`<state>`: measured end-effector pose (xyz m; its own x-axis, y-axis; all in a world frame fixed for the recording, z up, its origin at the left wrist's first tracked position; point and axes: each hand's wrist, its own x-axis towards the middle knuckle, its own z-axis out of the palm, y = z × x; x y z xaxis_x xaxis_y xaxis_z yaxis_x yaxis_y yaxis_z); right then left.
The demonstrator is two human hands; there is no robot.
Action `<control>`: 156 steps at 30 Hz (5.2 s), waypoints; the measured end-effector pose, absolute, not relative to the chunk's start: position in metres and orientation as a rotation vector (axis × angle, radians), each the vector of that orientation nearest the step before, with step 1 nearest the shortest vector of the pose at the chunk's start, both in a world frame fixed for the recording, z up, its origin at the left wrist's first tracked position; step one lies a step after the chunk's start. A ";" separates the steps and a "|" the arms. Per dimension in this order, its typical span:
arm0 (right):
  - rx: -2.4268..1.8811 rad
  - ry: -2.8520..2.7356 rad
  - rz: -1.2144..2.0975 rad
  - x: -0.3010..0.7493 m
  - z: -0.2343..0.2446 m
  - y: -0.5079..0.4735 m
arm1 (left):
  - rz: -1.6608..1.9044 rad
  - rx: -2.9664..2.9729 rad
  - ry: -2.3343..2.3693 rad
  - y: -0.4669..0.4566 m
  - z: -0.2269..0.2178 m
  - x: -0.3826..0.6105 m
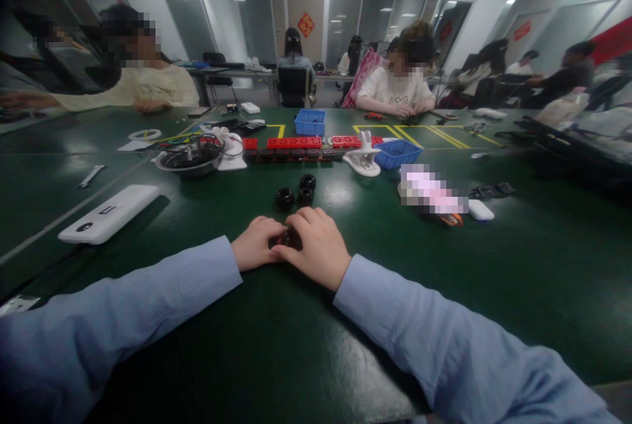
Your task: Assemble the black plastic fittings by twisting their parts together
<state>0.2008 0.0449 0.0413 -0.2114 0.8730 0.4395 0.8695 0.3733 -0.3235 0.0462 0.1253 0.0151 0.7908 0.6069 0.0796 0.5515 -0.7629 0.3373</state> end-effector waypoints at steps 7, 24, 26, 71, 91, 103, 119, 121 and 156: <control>-1.499 -2.112 0.022 0.199 0.035 0.048 | 0.292 2.691 0.888 0.122 0.017 0.047; -1.208 -2.222 0.071 0.204 0.032 0.047 | 0.285 2.665 0.900 0.122 0.017 0.046; -1.178 -2.237 0.106 0.205 0.032 0.047 | 0.283 2.668 0.901 0.123 0.017 0.046; -0.773 -2.237 -0.010 0.209 0.021 0.055 | 0.254 2.668 0.910 0.123 0.017 0.047; -1.240 -1.886 -0.094 0.214 0.020 0.050 | 0.251 2.671 0.946 0.123 0.018 0.046; -1.536 -1.894 0.041 0.213 0.026 0.053 | 0.267 2.690 0.918 0.125 0.014 0.047; -1.478 -2.060 0.014 0.204 0.029 0.050 | 0.271 2.695 0.913 0.122 0.017 0.046; -1.427 -2.078 0.009 0.205 0.029 0.049 | 0.260 2.688 0.919 0.122 0.018 0.046; -0.975 -2.212 -0.232 0.214 0.019 0.048 | 0.234 2.693 0.952 0.124 0.014 0.047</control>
